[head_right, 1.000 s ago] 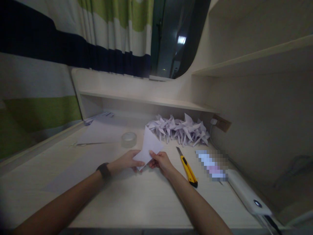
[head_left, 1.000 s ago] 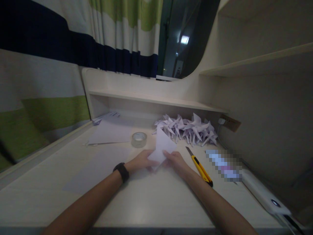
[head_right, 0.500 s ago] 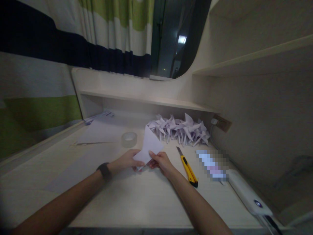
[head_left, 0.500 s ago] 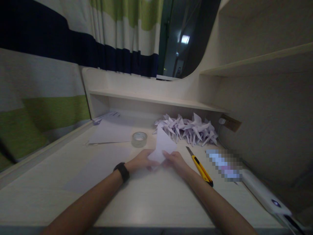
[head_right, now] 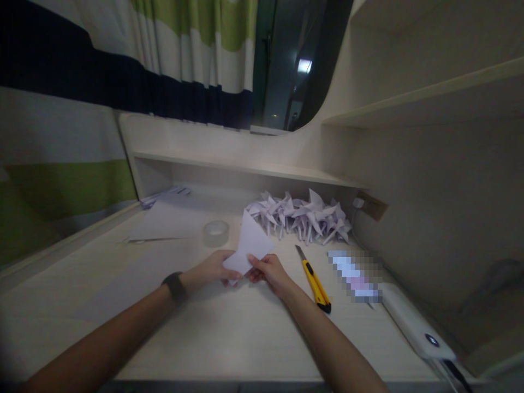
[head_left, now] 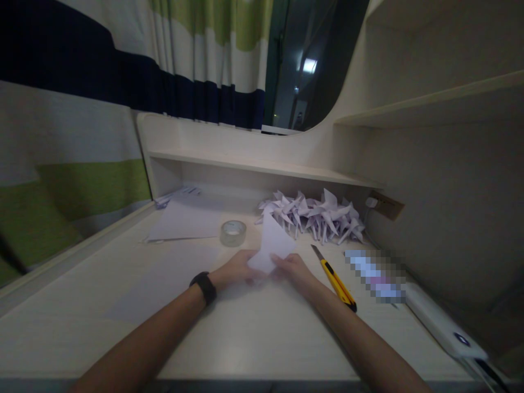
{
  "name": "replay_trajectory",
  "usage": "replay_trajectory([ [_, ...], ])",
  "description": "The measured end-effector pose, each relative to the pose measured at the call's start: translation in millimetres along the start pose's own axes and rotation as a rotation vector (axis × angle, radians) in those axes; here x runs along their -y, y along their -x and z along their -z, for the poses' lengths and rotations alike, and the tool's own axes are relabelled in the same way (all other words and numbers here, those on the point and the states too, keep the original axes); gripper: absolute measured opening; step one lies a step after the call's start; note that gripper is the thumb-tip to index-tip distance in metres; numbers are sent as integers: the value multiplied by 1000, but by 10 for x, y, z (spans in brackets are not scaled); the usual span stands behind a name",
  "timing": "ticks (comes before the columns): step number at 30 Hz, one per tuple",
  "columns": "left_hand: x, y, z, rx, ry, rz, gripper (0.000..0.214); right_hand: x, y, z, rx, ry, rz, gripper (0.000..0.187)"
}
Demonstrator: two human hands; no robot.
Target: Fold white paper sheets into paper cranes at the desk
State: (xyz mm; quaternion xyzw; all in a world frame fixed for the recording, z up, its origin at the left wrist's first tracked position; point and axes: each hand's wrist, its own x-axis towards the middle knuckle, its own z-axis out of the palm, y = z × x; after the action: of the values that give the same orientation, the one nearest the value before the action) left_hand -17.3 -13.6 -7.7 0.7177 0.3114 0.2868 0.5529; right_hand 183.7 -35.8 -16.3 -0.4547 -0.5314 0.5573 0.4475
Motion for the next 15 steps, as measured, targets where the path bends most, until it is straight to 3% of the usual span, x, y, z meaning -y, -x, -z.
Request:
replay_trajectory([
  [15, -36, 0, -16, -4, 22, 16, 47, -17, -2, 8, 27, 1, 29, 46],
])
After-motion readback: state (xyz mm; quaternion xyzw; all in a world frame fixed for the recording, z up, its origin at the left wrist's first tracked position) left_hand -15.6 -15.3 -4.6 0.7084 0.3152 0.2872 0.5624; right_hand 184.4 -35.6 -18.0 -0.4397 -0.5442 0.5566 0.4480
